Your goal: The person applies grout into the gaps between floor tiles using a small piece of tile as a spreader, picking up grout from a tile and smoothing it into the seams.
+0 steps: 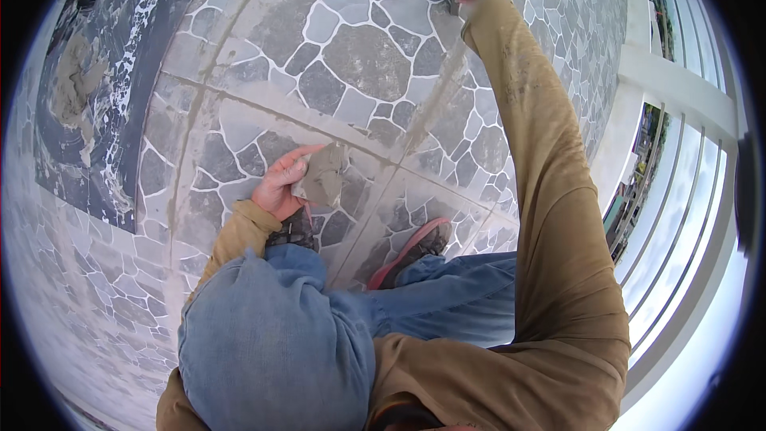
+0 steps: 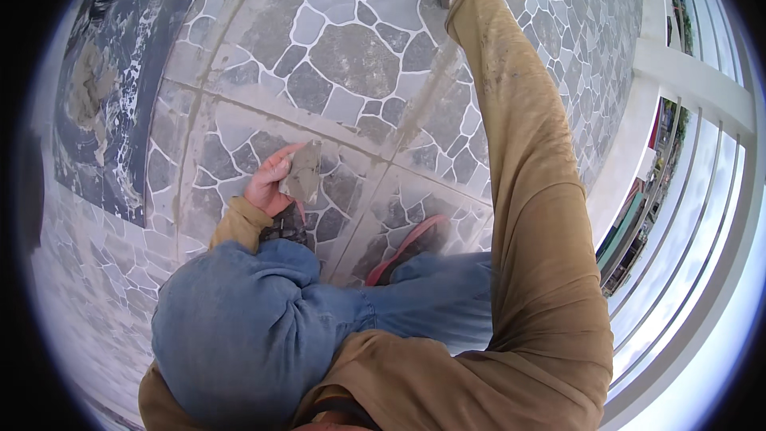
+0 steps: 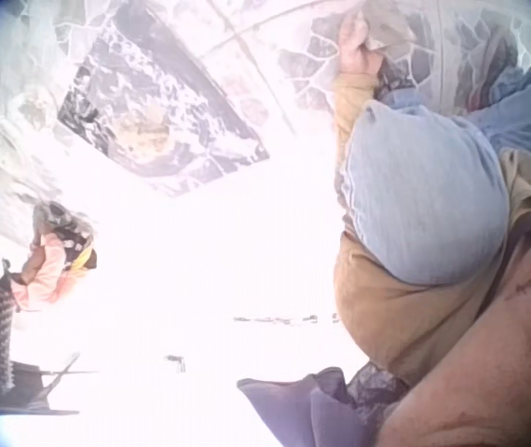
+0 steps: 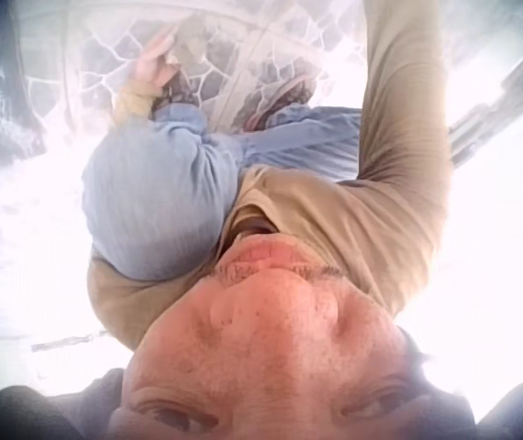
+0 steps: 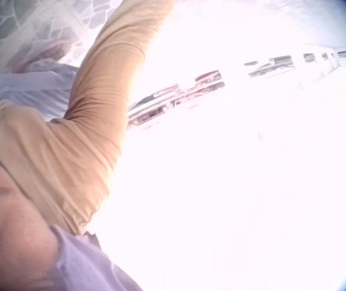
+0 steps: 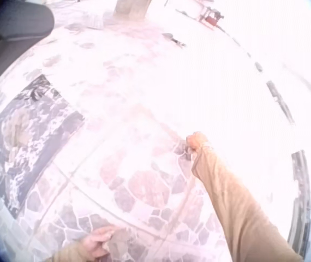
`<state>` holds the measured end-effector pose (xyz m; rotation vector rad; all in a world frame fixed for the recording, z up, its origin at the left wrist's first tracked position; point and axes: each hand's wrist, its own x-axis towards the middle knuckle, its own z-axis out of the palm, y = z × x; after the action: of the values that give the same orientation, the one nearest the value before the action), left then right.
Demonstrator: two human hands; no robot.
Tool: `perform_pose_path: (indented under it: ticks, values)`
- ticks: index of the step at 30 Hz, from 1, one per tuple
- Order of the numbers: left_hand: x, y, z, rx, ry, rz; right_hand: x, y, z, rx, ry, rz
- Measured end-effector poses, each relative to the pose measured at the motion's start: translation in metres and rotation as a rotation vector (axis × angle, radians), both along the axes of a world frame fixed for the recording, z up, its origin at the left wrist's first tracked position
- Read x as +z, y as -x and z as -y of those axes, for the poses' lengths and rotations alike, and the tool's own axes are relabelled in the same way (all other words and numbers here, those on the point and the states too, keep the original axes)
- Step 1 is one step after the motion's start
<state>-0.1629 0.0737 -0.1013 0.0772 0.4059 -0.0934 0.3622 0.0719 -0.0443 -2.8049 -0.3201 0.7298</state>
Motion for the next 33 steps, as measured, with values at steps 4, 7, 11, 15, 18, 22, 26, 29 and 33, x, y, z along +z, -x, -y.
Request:
perform_pose_path:
  ticks: [4,7,11,15,18,22,26,29,33]
  values:
    - [0.001,0.004,-0.002,0.03,0.012,0.032,0.024,0.012,-0.056,0.269,-0.246,0.0]
    - [-0.001,0.007,0.002,0.061,0.001,0.017,0.048,0.0,-0.065,0.533,-0.419,0.033]
    - [-0.005,0.004,-0.002,0.049,-0.003,0.006,0.042,-0.025,-0.06,1.242,-0.504,0.203]
    - [-0.005,0.0,0.001,0.04,-0.004,-0.017,0.011,-0.012,-0.087,1.221,-0.197,0.377]
    - [-0.008,0.006,0.003,0.058,-0.05,-0.126,0.002,-0.002,-0.088,1.292,-0.214,0.228]
    - [-0.006,0.002,0.006,0.113,-0.061,-0.137,-0.008,-0.032,-0.038,1.387,-0.181,0.346]
    - [-0.009,0.012,0.009,0.167,-0.06,-0.216,0.0,-0.04,0.03,1.3,-0.163,0.296]
    - [-0.009,0.001,0.007,0.115,-0.095,-0.212,0.003,-0.059,0.092,1.395,-0.218,0.34]
    - [0.003,-0.004,0.008,0.11,-0.12,-0.177,-0.002,-0.052,0.146,1.344,-0.243,0.57]
